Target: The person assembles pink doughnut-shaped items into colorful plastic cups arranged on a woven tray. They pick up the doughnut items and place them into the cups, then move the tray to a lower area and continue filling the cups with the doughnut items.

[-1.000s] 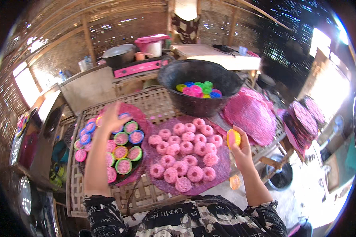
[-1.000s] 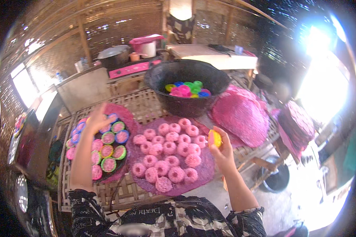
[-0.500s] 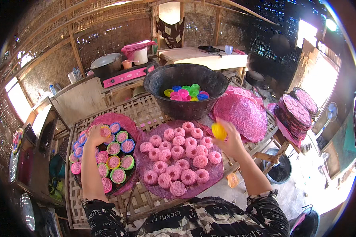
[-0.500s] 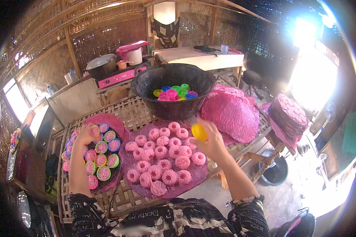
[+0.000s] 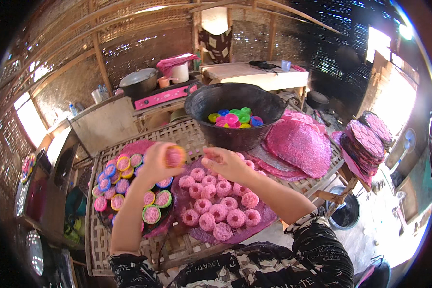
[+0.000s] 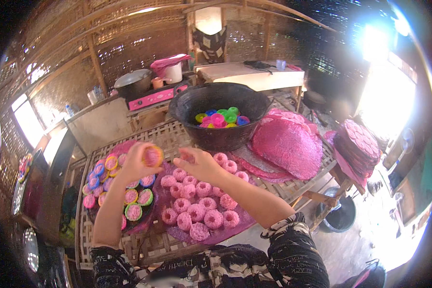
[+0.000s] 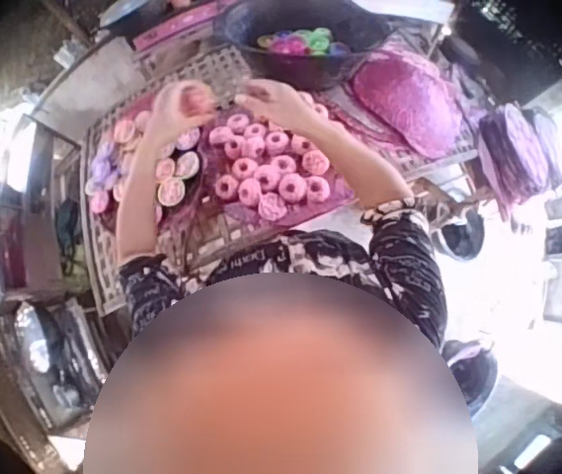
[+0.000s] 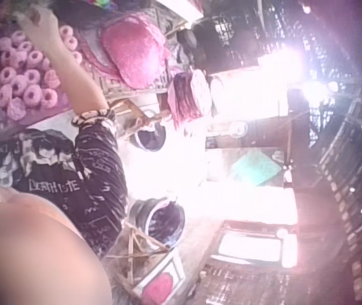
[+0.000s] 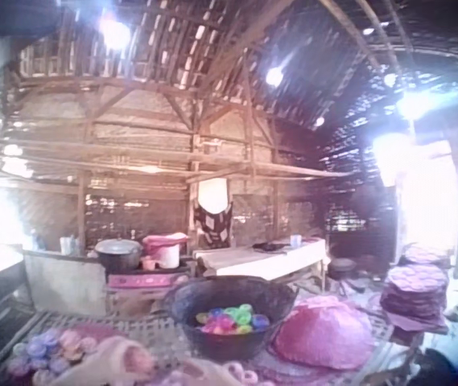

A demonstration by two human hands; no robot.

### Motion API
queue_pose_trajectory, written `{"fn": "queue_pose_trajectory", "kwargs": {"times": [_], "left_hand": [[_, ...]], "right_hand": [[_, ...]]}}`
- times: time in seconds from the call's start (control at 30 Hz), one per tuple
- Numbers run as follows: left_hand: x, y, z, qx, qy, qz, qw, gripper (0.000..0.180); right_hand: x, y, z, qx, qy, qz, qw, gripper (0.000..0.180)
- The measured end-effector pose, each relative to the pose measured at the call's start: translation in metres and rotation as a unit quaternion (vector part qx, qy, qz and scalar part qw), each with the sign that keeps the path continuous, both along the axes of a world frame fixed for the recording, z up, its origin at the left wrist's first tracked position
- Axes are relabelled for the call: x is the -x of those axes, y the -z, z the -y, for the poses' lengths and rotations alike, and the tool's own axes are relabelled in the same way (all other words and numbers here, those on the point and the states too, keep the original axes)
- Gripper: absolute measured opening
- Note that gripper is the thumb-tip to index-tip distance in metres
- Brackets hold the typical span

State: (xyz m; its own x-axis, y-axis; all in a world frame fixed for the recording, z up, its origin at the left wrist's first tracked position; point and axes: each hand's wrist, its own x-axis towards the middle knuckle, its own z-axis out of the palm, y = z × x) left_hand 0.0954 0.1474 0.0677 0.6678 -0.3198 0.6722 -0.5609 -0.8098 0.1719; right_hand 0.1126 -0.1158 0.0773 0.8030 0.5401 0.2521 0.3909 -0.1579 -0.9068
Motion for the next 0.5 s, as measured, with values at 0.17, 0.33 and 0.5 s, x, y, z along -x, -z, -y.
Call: {"fn": "queue_pose_trajectory", "kwargs": {"times": [0.17, 0.33, 0.5], "left_hand": [[0.025, -0.012, 0.074, 0.062, 0.075, -0.026, 0.995, 0.082], [0.031, -0.004, 0.056, -0.014, 0.040, -0.045, 0.998, 0.087], [0.005, 0.012, -0.055, 0.072, -0.190, -0.037, 0.979, 0.073]], "right_hand": [[0.008, 0.016, 0.001, -0.174, -0.085, -0.237, 0.952, 0.039], [0.018, 0.028, 0.026, -0.021, 0.081, 0.119, 0.989, 0.037], [0.033, 0.033, 0.048, 0.229, -0.060, 0.330, 0.914, 0.041]]}}
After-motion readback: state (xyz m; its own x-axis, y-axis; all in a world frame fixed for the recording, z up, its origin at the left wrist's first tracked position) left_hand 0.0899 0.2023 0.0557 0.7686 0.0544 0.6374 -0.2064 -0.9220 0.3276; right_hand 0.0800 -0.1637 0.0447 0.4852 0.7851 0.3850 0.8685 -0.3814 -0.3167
